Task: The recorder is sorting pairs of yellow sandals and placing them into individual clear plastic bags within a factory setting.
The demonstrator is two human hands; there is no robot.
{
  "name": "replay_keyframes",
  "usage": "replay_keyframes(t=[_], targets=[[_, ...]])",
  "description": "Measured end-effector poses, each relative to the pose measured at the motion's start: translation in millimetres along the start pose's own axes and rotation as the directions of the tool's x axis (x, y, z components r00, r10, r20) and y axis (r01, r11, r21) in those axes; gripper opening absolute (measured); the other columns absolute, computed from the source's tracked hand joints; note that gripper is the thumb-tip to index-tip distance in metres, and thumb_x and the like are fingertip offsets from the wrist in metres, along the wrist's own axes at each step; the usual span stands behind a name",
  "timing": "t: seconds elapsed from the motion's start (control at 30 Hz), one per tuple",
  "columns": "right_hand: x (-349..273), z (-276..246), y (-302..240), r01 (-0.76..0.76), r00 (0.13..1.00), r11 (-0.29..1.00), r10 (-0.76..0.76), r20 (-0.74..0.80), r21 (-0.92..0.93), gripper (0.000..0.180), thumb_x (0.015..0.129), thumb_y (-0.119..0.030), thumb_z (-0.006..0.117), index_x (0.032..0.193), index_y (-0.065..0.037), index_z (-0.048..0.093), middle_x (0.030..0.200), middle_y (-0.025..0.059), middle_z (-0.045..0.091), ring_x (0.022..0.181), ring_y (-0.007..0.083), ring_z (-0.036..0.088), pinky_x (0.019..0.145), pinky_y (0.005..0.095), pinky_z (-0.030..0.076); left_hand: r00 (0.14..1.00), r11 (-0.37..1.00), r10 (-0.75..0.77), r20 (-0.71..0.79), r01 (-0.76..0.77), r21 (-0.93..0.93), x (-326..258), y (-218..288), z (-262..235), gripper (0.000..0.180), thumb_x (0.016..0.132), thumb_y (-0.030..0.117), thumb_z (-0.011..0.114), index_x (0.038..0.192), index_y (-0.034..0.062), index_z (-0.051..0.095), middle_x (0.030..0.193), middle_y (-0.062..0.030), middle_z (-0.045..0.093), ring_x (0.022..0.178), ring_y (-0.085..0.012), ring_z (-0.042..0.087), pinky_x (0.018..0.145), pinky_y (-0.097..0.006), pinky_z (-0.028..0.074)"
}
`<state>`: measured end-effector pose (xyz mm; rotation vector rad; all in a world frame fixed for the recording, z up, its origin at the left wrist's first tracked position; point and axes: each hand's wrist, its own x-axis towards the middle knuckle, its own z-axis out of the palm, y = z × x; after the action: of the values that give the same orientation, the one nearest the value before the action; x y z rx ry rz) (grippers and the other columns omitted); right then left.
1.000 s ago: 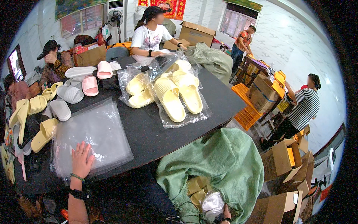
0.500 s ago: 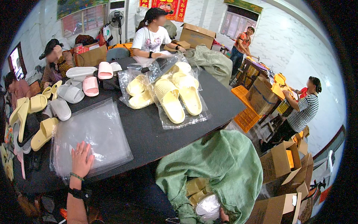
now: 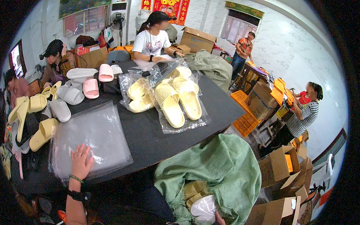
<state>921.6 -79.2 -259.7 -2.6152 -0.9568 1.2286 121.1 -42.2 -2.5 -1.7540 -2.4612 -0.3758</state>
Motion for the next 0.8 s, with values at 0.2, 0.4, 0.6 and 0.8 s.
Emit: replay_keyframes(t=[0.2,0.4,0.6,0.8], targets=[[-6,6,6,0.123,0.99,0.992,-0.121,0.066,-0.022,0.106,0.062,-0.078,0.07,0.13,0.002,0.057,0.137,0.0188,0.053,0.128,0.028,0.049,0.105,0.0346,0.038,1.0,1.0,0.017,-0.014,-0.017,0.0,3,6,-1,0.055,0.093,0.035,0.054,0.143,0.015,0.044,0.153,-0.0149,0.034,0.141,-0.0376,0.028,0.116,-0.058,0.013],[-90,-3,-79,-0.085,0.979,0.996,0.09,0.182,-0.035,0.103,0.061,-0.072,0.076,0.129,0.002,0.057,0.139,0.0202,0.05,0.132,0.0292,0.044,0.109,0.036,0.034,1.0,1.0,-0.014,-0.001,0.014,0.014,-5,1,-6,0.056,0.093,0.035,0.054,0.144,0.0154,0.044,0.153,-0.015,0.034,0.141,-0.0376,0.029,0.116,-0.057,0.014],[-61,9,-55,-0.197,0.959,0.978,0.179,0.22,0.065,0.085,0.059,-0.067,0.082,0.109,0.001,0.069,0.103,0.0094,0.068,0.086,0.0214,0.061,0.077,0.0335,0.047,1.0,1.0,-0.006,-0.014,0.006,-0.013,1,8,-5,0.054,0.092,0.036,0.056,0.141,0.015,0.047,0.152,-0.0142,0.036,0.141,-0.0366,0.03,0.116,-0.057,0.014],[-65,12,-61,-0.196,0.967,0.97,0.167,0.19,0.142,0.085,0.062,-0.066,0.081,0.113,0.001,0.067,0.107,0.0079,0.067,0.09,0.0216,0.061,0.079,0.0332,0.047,0.999,1.0,0.007,-0.033,-0.007,-0.002,-2,-1,2,0.054,0.093,0.037,0.055,0.142,0.0156,0.047,0.151,-0.015,0.037,0.141,-0.037,0.029,0.116,-0.057,0.014]])
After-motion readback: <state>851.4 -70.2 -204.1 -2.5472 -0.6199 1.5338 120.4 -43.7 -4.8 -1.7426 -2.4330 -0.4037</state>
